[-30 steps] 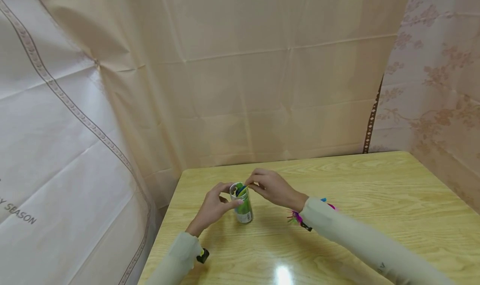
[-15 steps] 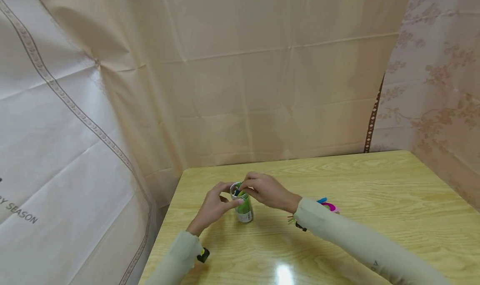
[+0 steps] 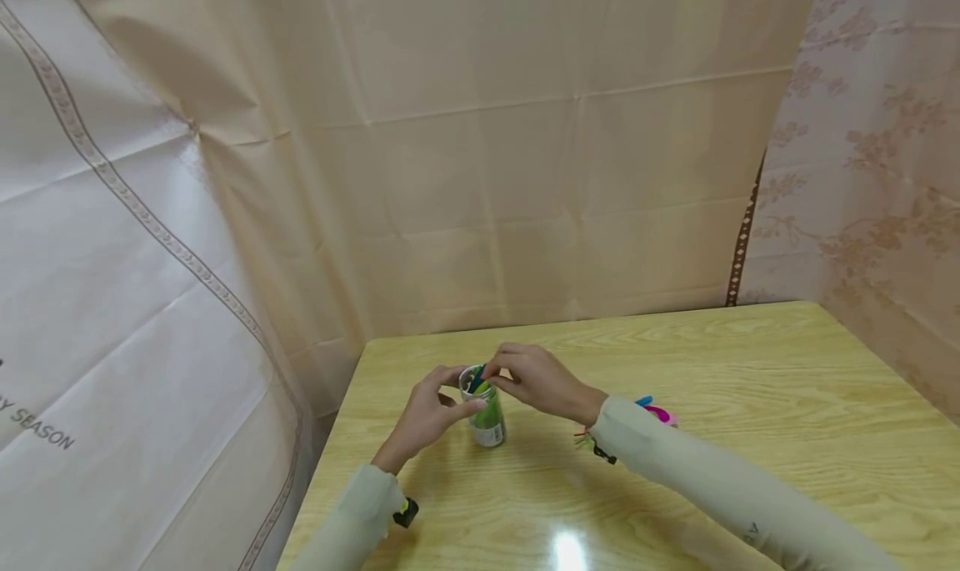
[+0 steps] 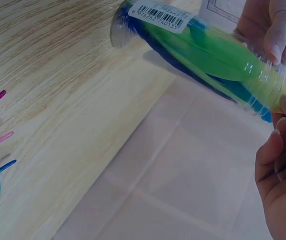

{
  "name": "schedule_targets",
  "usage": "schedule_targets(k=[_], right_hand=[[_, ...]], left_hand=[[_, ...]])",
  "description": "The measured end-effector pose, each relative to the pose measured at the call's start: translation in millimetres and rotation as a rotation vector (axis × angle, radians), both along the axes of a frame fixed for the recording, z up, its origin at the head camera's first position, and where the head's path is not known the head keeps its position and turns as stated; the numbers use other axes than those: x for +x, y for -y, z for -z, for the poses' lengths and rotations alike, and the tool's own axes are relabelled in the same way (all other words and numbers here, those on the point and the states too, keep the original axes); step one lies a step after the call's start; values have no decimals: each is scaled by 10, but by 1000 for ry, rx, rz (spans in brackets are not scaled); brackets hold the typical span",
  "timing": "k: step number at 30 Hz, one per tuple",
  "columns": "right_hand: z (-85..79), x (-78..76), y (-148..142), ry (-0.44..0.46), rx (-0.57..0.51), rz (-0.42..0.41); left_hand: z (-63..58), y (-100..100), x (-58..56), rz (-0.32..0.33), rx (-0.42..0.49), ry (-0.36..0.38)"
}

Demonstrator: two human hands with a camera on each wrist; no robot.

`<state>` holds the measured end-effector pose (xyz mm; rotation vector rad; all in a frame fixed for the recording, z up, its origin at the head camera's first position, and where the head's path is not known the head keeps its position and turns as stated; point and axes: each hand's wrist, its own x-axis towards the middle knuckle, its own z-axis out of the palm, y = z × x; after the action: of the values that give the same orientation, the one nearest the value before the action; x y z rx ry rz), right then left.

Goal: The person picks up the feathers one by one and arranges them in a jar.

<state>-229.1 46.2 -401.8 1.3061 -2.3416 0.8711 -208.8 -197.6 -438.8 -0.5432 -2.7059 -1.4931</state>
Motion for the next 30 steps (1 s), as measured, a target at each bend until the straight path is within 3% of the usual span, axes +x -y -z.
schedule_targets(k=[16, 23, 30], right_hand=[[-33, -2, 72, 3, 80, -31], [-26, -55, -122, -18, 15, 7], [-6, -40, -419, 48, -7, 72]], left_hand=[[-1, 9, 15, 14, -1, 2], [-15, -13, 14, -9, -5, 5], [-15, -21, 15, -20, -4, 7]])
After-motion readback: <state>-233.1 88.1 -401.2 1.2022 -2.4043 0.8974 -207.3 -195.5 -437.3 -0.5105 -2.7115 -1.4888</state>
